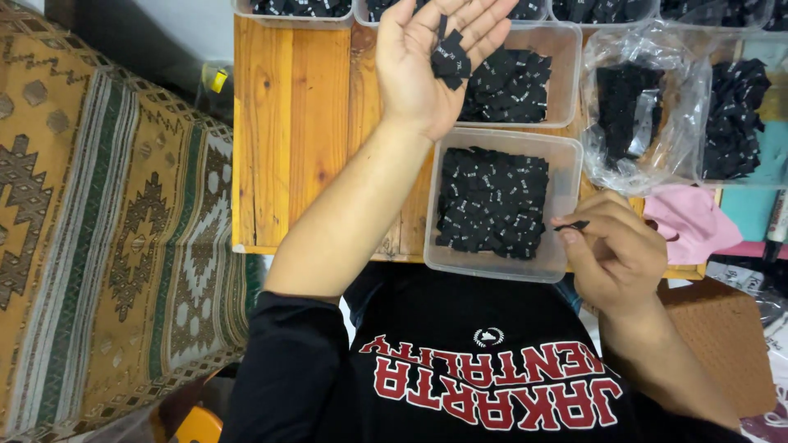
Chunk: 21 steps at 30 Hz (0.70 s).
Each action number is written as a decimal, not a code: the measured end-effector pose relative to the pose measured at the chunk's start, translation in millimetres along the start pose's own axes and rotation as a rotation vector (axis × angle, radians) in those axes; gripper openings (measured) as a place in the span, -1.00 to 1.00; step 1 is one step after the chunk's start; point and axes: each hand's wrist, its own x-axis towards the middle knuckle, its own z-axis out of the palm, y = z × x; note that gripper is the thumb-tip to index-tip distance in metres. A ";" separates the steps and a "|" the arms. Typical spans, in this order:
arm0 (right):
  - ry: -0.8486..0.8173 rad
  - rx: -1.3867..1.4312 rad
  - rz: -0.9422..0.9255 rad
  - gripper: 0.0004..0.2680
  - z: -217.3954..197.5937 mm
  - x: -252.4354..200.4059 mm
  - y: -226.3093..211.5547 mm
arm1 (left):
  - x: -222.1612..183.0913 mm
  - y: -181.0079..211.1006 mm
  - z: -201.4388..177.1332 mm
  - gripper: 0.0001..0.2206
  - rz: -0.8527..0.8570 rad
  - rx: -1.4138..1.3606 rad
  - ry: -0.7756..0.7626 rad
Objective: Sorting and inspecting small black plastic garment components into plastic containers
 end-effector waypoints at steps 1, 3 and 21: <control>-0.007 -0.008 -0.018 -0.92 0.2 0.9 0.0 | 1.5 0.7 0.5 -0.42 0.010 -0.013 0.000; -0.014 -0.018 -0.036 -0.92 -0.3 2.2 0.1 | 3.6 1.7 1.7 -0.42 0.019 -0.027 -0.001; -0.180 -0.131 -0.098 -0.95 -6.0 10.2 2.5 | -2.7 1.4 11.6 -0.41 0.019 -0.001 -0.024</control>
